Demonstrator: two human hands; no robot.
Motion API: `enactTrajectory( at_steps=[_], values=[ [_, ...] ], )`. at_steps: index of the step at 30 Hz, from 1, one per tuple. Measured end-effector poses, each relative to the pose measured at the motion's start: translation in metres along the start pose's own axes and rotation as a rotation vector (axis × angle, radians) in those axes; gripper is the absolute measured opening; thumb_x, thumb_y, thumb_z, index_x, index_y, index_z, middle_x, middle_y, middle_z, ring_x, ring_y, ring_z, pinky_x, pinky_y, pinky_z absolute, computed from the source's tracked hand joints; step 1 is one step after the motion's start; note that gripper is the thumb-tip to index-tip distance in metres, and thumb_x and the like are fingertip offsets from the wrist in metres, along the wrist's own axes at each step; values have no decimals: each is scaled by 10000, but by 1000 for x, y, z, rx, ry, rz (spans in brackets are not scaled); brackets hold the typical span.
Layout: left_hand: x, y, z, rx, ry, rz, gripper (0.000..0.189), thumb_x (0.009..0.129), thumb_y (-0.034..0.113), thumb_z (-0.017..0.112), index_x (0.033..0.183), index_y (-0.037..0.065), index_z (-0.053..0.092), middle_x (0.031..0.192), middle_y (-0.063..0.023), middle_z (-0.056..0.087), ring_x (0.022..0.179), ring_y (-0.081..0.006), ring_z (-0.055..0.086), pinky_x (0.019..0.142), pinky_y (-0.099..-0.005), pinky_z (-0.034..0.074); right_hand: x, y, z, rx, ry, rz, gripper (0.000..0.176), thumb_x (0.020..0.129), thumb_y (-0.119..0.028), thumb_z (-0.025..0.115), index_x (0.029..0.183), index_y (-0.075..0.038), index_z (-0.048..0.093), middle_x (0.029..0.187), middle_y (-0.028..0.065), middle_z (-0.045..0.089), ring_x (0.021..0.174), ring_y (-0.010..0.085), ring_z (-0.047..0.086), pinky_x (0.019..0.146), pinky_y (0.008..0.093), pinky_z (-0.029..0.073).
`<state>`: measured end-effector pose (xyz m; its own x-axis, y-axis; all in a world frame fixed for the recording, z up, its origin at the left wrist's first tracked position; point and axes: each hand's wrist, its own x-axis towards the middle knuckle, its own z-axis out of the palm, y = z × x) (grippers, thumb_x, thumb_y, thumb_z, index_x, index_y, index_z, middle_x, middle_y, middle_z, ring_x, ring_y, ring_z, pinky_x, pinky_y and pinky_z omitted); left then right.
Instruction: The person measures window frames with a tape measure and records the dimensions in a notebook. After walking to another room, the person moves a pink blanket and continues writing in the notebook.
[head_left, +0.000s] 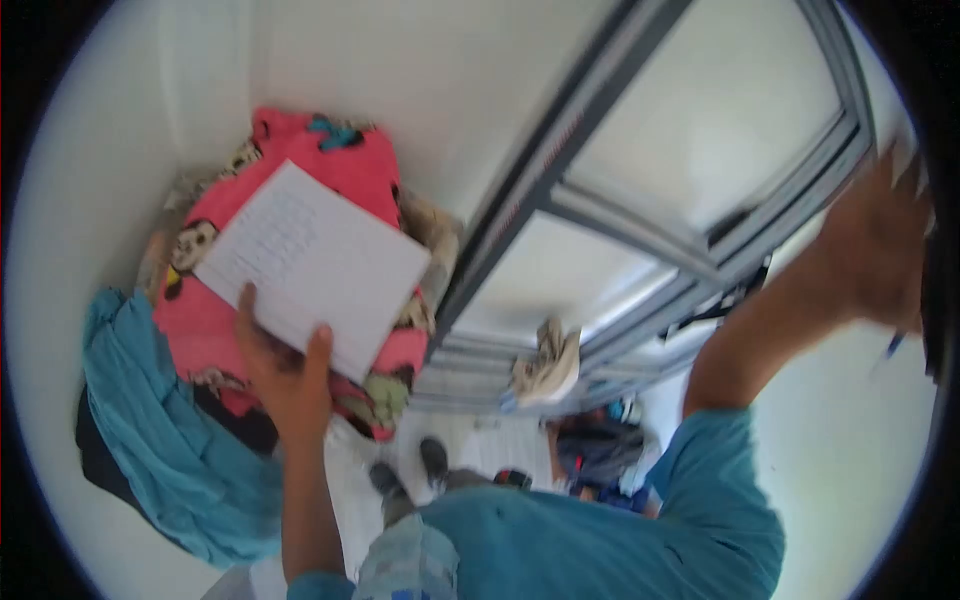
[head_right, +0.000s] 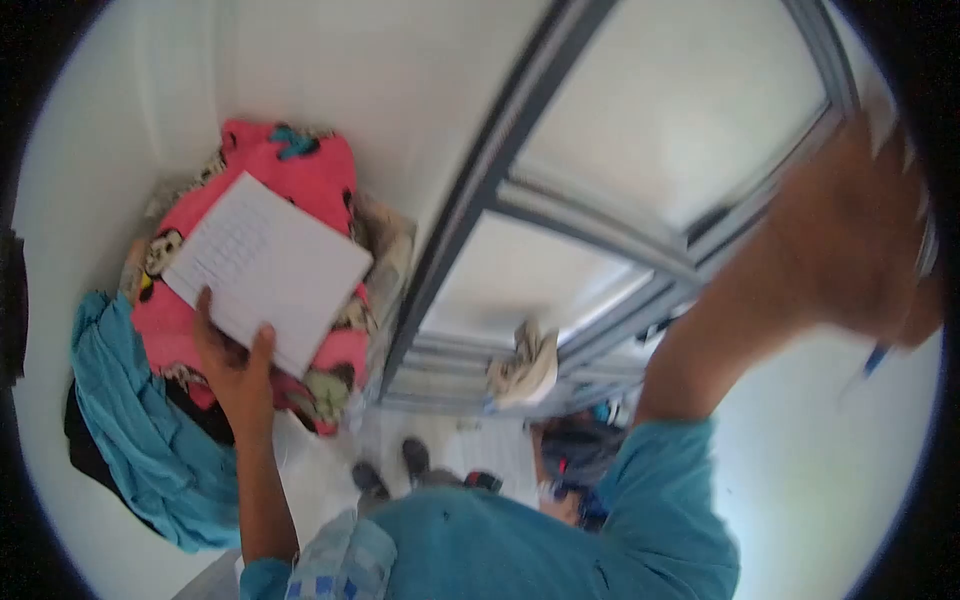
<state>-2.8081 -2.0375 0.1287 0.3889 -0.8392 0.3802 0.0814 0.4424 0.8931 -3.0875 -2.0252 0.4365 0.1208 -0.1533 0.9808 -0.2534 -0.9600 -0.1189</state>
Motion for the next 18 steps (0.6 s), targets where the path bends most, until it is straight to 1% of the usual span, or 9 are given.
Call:
enactTrajectory(
  at_steps=[2, 5, 6, 9, 11, 13, 15, 17, 18],
  values=[
    [-3, 3, -6, 1, 33, -20, 724, 817, -2, 666, 1420, -31, 265, 1401, -197, 364, 1257, -253, 411, 1052, -356, 332, -23, 14, 55, 67, -950, 360, 302, 873, -227, 574, 1083, -11, 557, 1032, 147, 562, 1037, 300, 517, 882, 418, 417],
    [-2, 8, 4, -22, 32, -15, 674, 816, -27, 643, 1404, -35, 315, 1396, -192, 394, 1267, -245, 416, 1068, -349, 310, -107, 31, 19, 216, -1791, 656, 203, 868, -177, 596, 974, -9, 636, 924, 136, 668, 847, 286, 648, 784, 377, 517],
    [-2, 7, 2, -39, 24, -15, 671, 815, -31, 644, 1404, -30, 322, 1392, -191, 402, 1268, -244, 417, 1070, -349, 306, -140, 39, -11, 422, -1733, 718, 194, 864, -164, 594, 966, -4, 639, 928, 140, 670, 848, 274, 647, 800, 365, 513],
    [-10, 14, 3, -35, 91, 37, 661, 819, -38, 652, 1403, -3, 346, 1360, -185, 447, 1239, -230, 436, 1066, -336, 305, -201, 28, -57, 244, -1280, 1210, 206, 864, -167, 596, 986, -5, 634, 953, 121, 668, 891, 222, 635, 828, 333, 498],
    [-21, 31, 3, 34, 134, 145, 658, 821, -35, 657, 1403, 7, 352, 1340, -179, 471, 1205, -224, 463, 1045, -325, 334, -277, 9, -89, 143, -818, 1466, 219, 864, -168, 603, 1014, -11, 634, 1001, 97, 661, 934, 180, 609, 838, 307, 484],
    [-40, 53, 4, 169, 186, 201, 605, 857, 4, 640, 1399, 31, 373, 1203, -127, 537, 1029, -179, 528, 840, -301, 456, -383, -7, -127, 161, -517, 1578, 206, 867, -150, 597, 1024, -22, 629, 1011, 70, 646, 936, 158, 592, 829, 289, 475],
    [-64, 68, -3, 463, 236, 366, 596, 857, 34, 640, 1395, 49, 385, 1193, -154, 521, 1003, -209, 528, 800, -331, 474, -492, -50, -140, 208, -23, 1678, 199, 856, -132, 595, 1024, -28, 624, 978, 55, 635, 915, 158, 585, 811, 277, 469],
    [-91, 74, -17, 828, 260, 541, 587, 857, 64, 641, 1392, 66, 397, 1184, -180, 504, 977, -240, 528, 760, -361, 492, -593, -113, -127, 1, 158, 1475, 199, 850, -123, 597, 1027, -35, 622, 981, 51, 635, 928, 167, 588, 800, 285, 469],
    [-114, 87, 15, 635, 263, 496, 633, 829, 39, 647, 1399, 75, 374, 1245, -209, 447, 1084, -288, 474, 850, -424, 484, -590, -142, -129, 48, 12, 1550, 195, 849, -118, 595, 1024, -39, 622, 967, 65, 647, 896, 181, 602, 780, 293, 477]
  ],
)
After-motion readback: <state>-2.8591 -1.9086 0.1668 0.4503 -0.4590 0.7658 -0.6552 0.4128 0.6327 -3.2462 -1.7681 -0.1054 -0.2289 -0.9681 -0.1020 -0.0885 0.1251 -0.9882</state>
